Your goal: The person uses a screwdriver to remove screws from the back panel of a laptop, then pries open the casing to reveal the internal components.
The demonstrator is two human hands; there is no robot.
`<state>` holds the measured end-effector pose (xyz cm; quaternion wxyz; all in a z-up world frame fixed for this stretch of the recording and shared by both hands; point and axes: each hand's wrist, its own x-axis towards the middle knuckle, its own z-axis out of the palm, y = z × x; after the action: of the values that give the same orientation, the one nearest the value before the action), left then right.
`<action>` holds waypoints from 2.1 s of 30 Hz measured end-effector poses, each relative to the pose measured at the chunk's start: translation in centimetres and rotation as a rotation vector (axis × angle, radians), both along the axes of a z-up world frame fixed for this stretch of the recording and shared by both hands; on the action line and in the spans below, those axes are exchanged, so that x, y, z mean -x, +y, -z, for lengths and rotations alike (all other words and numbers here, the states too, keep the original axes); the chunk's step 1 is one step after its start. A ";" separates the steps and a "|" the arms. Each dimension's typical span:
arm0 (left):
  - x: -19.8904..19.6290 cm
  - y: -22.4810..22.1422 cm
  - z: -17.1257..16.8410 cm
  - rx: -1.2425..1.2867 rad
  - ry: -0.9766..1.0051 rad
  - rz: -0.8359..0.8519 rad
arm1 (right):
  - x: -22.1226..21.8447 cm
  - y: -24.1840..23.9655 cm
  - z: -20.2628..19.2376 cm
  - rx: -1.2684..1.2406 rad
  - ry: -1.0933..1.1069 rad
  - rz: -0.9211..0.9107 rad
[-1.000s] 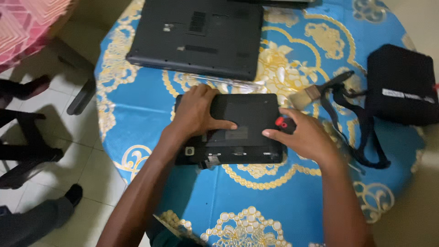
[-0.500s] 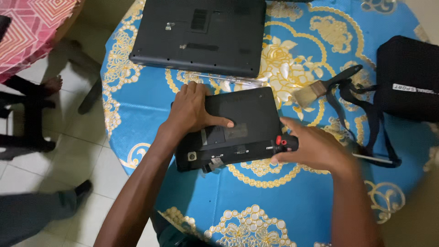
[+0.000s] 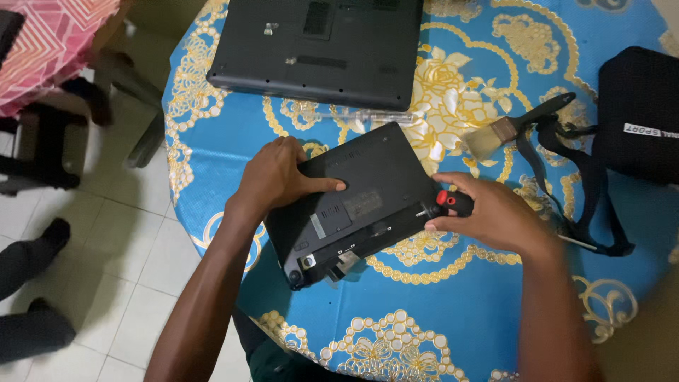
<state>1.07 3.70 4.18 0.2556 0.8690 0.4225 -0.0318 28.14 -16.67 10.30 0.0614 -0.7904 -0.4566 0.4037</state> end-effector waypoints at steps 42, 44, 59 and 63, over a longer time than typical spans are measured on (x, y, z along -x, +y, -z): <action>7.4 -2.8 0.7 0.598 -0.406 -0.420 | 4.2 6.9 6.5 -0.614 -0.093 0.098; 7.4 -3.2 1.3 0.675 -0.471 -0.475 | 4.8 6.7 6.8 -0.590 -0.122 0.098; 8.2 -5.7 -0.9 0.839 -0.522 -0.386 | 5.0 6.2 9.2 -0.671 -0.147 -0.019; 8.1 -6.0 -1.3 0.826 -0.534 -0.397 | 5.4 5.9 9.5 -0.722 -0.138 0.016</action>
<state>-7.07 -2.34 5.53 0.6763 0.5772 0.4514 0.0758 22.76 -10.75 0.79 0.3088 -0.7466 -0.5666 0.1618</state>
